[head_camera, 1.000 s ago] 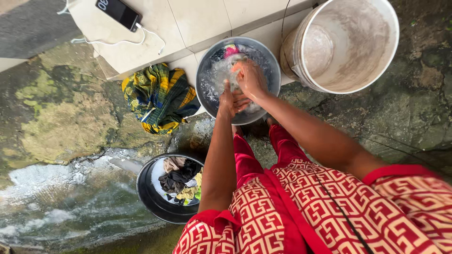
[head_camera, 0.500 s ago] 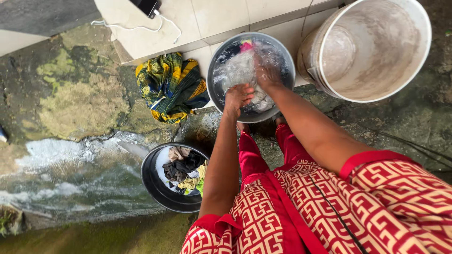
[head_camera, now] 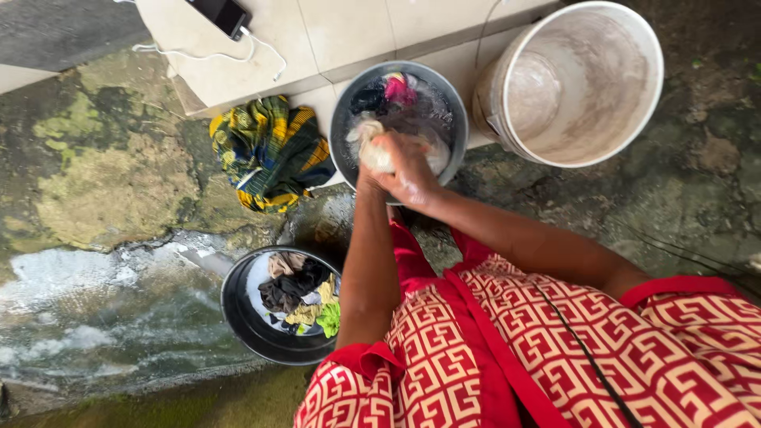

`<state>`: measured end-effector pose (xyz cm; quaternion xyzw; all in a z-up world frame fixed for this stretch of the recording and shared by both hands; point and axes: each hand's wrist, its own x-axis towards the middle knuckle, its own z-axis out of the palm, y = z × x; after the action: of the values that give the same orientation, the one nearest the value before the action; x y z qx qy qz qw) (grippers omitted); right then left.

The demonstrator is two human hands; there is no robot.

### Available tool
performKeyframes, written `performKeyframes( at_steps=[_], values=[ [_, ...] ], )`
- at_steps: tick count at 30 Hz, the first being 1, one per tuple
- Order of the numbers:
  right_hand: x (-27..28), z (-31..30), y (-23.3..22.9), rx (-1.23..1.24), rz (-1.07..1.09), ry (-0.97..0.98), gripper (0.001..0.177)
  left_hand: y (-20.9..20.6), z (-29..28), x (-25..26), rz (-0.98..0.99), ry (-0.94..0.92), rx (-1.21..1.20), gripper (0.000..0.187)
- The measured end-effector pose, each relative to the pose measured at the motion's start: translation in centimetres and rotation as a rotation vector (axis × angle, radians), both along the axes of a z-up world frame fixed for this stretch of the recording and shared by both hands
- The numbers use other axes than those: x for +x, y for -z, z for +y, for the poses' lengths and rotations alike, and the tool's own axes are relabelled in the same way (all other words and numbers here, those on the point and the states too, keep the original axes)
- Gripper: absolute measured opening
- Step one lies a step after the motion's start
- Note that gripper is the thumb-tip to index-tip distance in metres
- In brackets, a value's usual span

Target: The person washes clothes by hand in a basin of soapy water, scrubbing and wringing the fabric before placing it in a separate bucket.

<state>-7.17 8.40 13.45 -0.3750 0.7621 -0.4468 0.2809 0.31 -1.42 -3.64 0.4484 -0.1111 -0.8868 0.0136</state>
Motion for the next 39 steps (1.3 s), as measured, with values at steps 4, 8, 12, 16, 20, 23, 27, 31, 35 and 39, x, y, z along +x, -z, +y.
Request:
performKeyframes(
  at_steps=[4, 8, 12, 16, 20, 23, 27, 31, 35, 39],
  values=[
    [0.7, 1.3, -1.8, -0.155, 0.212, -0.102, 0.050, 2.8, 0.9, 1.2, 0.047, -0.101, 0.039, 0.063],
    [-1.4, 0.5, 0.4, -0.042, 0.278, -0.030, 0.033, 3.9, 3.1, 0.2, 0.040, -0.222, 0.020, 0.050],
    [-4.3, -1.8, 4.5, 0.662, 0.002, -0.001, 0.059, 3.1, 4.1, -2.2, -0.036, -0.338, -0.142, 0.037],
    [-7.3, -3.5, 8.8, 0.568, -0.391, 0.235, 0.060, 1.5, 4.8, -2.6, -0.432, 0.296, -0.957, 0.054],
    [-6.7, -4.5, 8.7, 0.394, -0.646, 0.207, 0.066, -0.3, 5.1, -3.0, -0.564, 0.414, -0.948, 0.077],
    [-3.1, -4.2, 5.5, 0.147, -0.009, -0.034, 0.058, -1.2, 2.4, -2.3, -0.338, -0.177, -0.436, 0.060],
    [-0.2, -1.3, -1.6, 0.218, 0.025, -0.115, 0.054, 0.4, -2.2, -0.9, 0.185, -0.418, -0.235, 0.061],
    [0.7, -0.4, -5.4, -0.101, 0.096, -0.155, 0.044, 2.4, -2.6, -0.1, 0.164, -0.153, -0.366, 0.053],
    [-0.7, -0.8, -5.4, -0.195, 0.205, -0.176, 0.043, 4.3, -2.1, -1.1, 0.118, 0.044, -0.576, 0.045],
    [-2.3, -1.2, -4.5, -0.119, 0.215, -0.158, 0.044, 5.4, -2.5, -2.3, -0.063, 0.455, -1.067, 0.038]
  ],
)
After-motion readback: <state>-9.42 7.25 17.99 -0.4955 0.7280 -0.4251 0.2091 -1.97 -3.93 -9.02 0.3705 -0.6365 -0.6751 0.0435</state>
